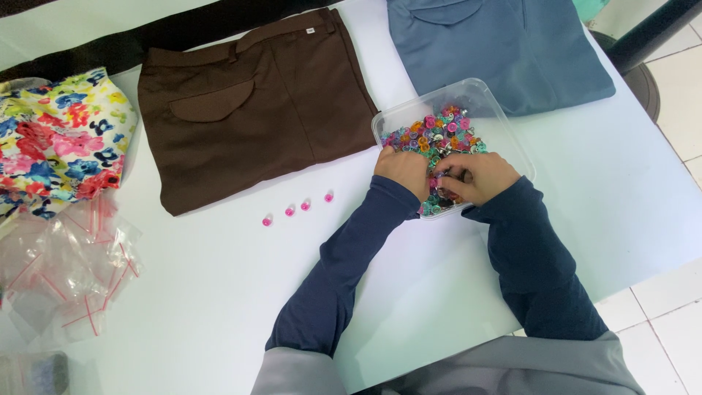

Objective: Pick small buttons from a container and place them into small plastic bags for packaging.

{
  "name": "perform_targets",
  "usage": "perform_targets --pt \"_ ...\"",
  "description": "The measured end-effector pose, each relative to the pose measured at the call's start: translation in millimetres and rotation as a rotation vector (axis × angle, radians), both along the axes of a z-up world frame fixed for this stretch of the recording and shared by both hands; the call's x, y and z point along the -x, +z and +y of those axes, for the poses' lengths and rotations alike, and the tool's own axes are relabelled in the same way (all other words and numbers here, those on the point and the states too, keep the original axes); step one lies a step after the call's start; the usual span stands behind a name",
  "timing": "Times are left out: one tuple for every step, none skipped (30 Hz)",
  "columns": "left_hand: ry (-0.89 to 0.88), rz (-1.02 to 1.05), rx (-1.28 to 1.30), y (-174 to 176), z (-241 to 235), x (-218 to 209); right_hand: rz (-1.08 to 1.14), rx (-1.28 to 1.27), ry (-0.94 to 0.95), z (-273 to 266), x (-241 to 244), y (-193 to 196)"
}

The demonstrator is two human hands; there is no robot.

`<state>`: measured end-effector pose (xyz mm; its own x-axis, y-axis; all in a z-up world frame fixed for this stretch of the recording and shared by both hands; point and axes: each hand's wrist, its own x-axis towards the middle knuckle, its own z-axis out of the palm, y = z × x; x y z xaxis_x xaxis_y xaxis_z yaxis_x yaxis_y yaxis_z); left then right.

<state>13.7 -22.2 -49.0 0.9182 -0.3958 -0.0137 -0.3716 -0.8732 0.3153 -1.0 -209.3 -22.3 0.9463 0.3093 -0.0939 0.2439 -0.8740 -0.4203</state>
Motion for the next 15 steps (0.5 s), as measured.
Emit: perform_targets --pt "-0.001 0.000 0.003 5 5 1 0.000 0.003 -0.001 1 1 2" --pt "-0.016 0.005 0.087 10 10 1 -0.077 -0.030 -0.040 2 2 5" --pt "-0.030 0.010 0.171 15 15 1 -0.154 -0.062 -0.079 4 2 7" --pt "-0.029 0.011 0.171 21 16 2 -0.153 -0.062 -0.078 3 2 8" --pt "-0.032 0.053 0.224 27 18 3 -0.221 -0.113 -0.083 3 2 9" --pt "-0.035 0.093 0.277 34 20 3 -0.291 -0.165 -0.089 3 2 10" --pt "-0.035 0.094 0.276 42 22 6 -0.291 -0.166 -0.089 5 4 15" --pt "-0.019 0.106 0.318 50 23 9 -0.313 -0.226 -0.059 6 6 21" --pt "-0.003 0.119 0.360 58 24 11 -0.334 -0.286 -0.030 6 8 26" --pt "-0.003 0.119 0.360 67 27 18 -0.334 -0.285 -0.029 8 9 22" --pt "-0.089 0.155 0.217 77 29 24 -0.278 -0.284 -0.033 10 9 18" --pt "-0.175 0.190 0.073 86 31 30 -0.223 -0.282 -0.035 12 9 15" --pt "-0.175 0.189 0.073 76 28 27 -0.223 -0.282 -0.035 16 13 21" --pt "-0.139 0.186 0.042 65 24 26 -0.165 -0.204 -0.024 20 17 26" --pt "-0.104 0.182 0.011 54 20 24 -0.106 -0.127 -0.012 24 22 31"
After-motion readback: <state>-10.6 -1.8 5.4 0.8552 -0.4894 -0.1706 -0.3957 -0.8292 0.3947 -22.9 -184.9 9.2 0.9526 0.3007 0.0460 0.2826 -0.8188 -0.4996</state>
